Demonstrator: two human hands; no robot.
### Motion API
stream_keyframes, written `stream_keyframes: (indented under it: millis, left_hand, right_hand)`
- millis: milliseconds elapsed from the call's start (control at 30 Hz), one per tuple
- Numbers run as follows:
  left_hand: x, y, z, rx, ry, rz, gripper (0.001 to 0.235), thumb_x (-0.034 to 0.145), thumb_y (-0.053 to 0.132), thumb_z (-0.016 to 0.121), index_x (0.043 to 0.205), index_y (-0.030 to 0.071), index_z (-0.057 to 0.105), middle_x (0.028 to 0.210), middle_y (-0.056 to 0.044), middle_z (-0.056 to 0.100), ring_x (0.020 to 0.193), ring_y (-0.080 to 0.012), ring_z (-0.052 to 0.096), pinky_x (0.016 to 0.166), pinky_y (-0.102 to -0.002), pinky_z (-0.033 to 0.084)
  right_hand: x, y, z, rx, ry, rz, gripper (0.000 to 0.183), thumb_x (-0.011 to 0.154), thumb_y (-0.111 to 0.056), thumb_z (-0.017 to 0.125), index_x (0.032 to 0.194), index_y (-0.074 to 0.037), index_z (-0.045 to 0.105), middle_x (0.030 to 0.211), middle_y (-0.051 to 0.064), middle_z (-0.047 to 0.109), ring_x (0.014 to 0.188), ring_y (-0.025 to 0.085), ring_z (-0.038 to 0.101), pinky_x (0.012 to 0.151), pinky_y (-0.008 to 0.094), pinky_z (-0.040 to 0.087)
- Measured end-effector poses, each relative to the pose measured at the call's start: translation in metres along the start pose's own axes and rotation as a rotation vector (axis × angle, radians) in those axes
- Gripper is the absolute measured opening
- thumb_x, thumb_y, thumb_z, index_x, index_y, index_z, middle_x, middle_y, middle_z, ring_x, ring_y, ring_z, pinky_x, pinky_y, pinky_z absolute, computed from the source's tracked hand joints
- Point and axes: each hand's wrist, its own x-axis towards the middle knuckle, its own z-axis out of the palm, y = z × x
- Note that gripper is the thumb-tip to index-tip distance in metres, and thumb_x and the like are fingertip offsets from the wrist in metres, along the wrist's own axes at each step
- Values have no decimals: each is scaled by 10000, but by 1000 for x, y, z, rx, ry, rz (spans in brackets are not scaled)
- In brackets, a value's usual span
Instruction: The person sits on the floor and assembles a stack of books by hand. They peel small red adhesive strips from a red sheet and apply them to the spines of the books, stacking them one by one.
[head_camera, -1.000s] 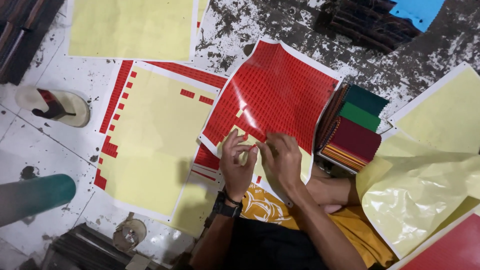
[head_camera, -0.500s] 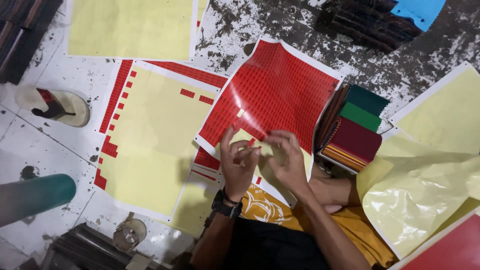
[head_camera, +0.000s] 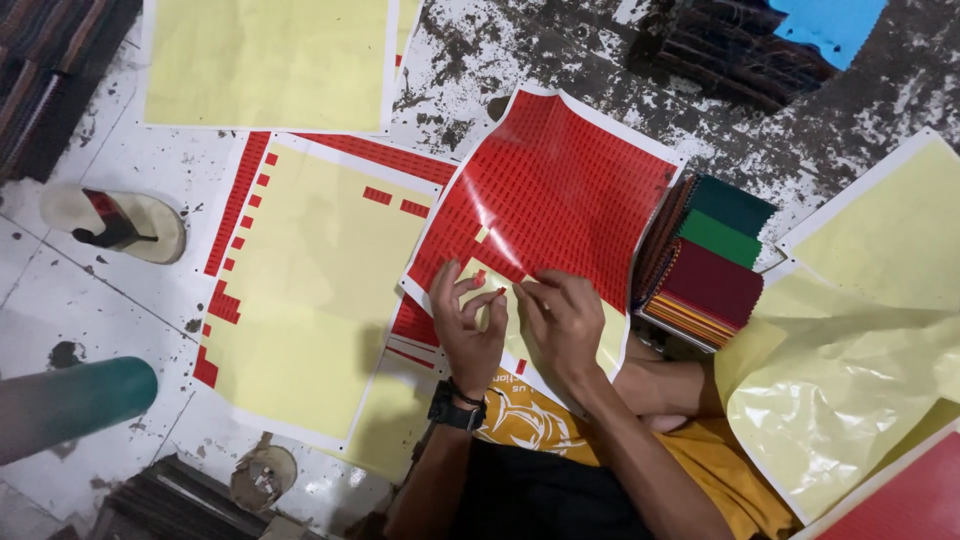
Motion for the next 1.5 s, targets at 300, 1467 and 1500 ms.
stream_keyframes:
  millis: [300, 1467, 1500]
  left_hand:
    - [13, 56, 0, -394, 1, -139, 1064, 763, 136, 851, 1581, 83, 172, 1424, -232, 382, 1202, -313, 555, 944, -441, 617]
    - [19, 39, 25, -729, 174, -287, 686, 1003, 452, 488, 1526, 73, 256, 1476, -135, 377, 1140, -238, 566, 878, -460, 612]
    - [19, 41, 30, -760, 142, -305, 642, 1015, 419, 498, 1511, 72, 282, 1443, -129, 435, 1136, -248, 575, 881, -472, 604]
  right_hand:
    - [-9, 2, -29, 909, -406, 565, 333, 698, -2, 713, 1030, 22, 716, 1272, 193, 531, 1109, 281, 561, 951, 399, 483]
    - [-9, -47, -48, 846, -376, 488, 376, 750, -32, 880, 1071, -37, 685, 1191, 121, 527, 1020, 220, 529, 859, 336, 479]
    - [-7, -45, -56, 796, -338, 533, 563, 734, -57, 914, 1221, -32, 635, 1186, 88, 483, 1032, 195, 497, 861, 313, 482]
